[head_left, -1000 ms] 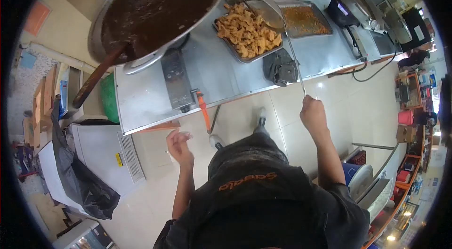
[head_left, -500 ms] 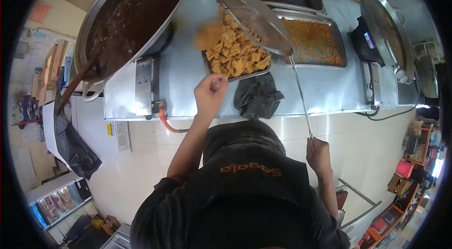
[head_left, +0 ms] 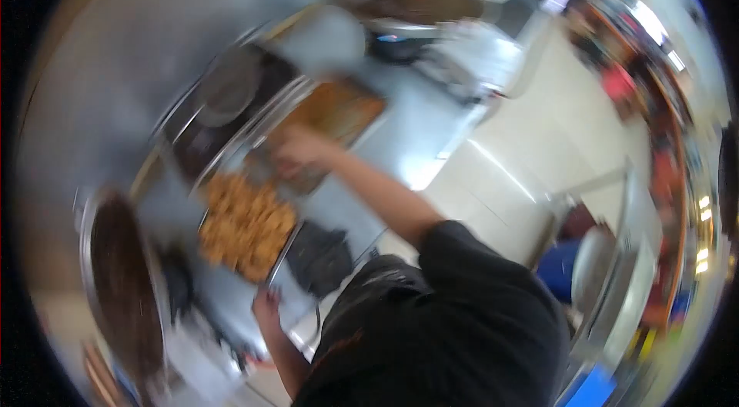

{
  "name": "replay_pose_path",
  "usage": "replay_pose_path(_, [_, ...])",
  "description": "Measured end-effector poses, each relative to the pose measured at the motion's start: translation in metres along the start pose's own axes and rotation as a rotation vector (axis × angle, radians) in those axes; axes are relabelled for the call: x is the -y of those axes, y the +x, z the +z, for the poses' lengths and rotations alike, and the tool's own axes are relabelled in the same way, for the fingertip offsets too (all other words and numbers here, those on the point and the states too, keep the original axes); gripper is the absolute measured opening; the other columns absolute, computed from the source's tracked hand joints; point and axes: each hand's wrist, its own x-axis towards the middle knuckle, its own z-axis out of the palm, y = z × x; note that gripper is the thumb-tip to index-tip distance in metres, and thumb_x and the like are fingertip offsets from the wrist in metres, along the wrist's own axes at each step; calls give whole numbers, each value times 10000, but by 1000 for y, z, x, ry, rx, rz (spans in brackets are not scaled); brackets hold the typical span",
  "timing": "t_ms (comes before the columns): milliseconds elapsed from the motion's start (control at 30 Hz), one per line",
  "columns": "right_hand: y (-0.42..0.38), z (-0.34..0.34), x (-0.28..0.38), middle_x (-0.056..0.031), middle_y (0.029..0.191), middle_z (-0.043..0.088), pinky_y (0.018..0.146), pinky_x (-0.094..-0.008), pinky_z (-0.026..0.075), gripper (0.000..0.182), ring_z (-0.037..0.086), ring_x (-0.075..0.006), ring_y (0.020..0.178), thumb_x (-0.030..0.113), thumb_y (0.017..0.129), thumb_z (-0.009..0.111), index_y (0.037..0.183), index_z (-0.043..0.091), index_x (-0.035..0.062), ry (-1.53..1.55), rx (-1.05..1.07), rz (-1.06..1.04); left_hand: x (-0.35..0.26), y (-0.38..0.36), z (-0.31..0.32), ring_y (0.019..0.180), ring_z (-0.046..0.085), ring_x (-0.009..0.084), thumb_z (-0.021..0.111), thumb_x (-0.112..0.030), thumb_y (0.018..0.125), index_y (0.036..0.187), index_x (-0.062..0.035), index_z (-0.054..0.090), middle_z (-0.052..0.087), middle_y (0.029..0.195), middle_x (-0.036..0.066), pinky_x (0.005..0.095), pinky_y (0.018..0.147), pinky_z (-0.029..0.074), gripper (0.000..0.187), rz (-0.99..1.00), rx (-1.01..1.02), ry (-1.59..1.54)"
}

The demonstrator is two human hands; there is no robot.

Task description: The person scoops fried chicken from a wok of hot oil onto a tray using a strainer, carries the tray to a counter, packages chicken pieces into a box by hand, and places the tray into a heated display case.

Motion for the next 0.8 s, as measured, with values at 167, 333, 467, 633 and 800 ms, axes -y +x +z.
replay_pose_path(167, [22, -14, 15, -151, 608, 602, 418, -307, 464, 106, 596, -191, 499, 59, 721, 560, 684, 592, -35, 971, -265, 683, -26, -25, 3, 693, 586, 171, 571, -185, 843, 794, -4, 532, 555, 744, 78, 305, 644, 512, 192, 54, -269, -4])
replay_pose_path(333, [23, -13, -10, -96, 781, 643, 584, -322, 546, 256, 631, -171, 699, 263, 760, 661, 827, 648, 16, 705, -194, 726, 0, 3, -76, 609, 620, 253, 657, -272, 785, 944, -34, 603, 625, 710, 130, 367, 563, 510, 291, 444, -193, 1077])
replay_pose_path(467, [21, -49, -15, -168, 1023, 645, 782, -403, 517, 483, 624, -265, 968, 437, 753, 653, 1003, 660, 23, -225, -114, 692, -7, -31, -51, 816, 623, 277, 599, -315, 771, 1009, -135, 647, 658, 937, 99, 398, 674, 489, 302, 176, -348, 1742])
replay_pose_path(633, [35, -17, 107, -161, 1028, 603, 740, -423, 524, 365, 541, -354, 1027, 320, 778, 645, 971, 617, 12, -932, -548, 434, 16, -29, -56, 493, 515, 142, 607, -112, 832, 1074, 9, 546, 578, 726, 57, 296, 435, 481, 277, 200, -801, -39])
replay_pose_path(800, [59, 98, 53, -169, 977, 628, 727, -417, 533, 257, 588, -355, 969, 211, 783, 618, 970, 626, 34, -469, 98, 391, 4, -69, -59, 600, 537, 103, 551, -168, 871, 1031, 3, 561, 603, 815, 60, 221, 480, 429, 234, 228, -775, -197])
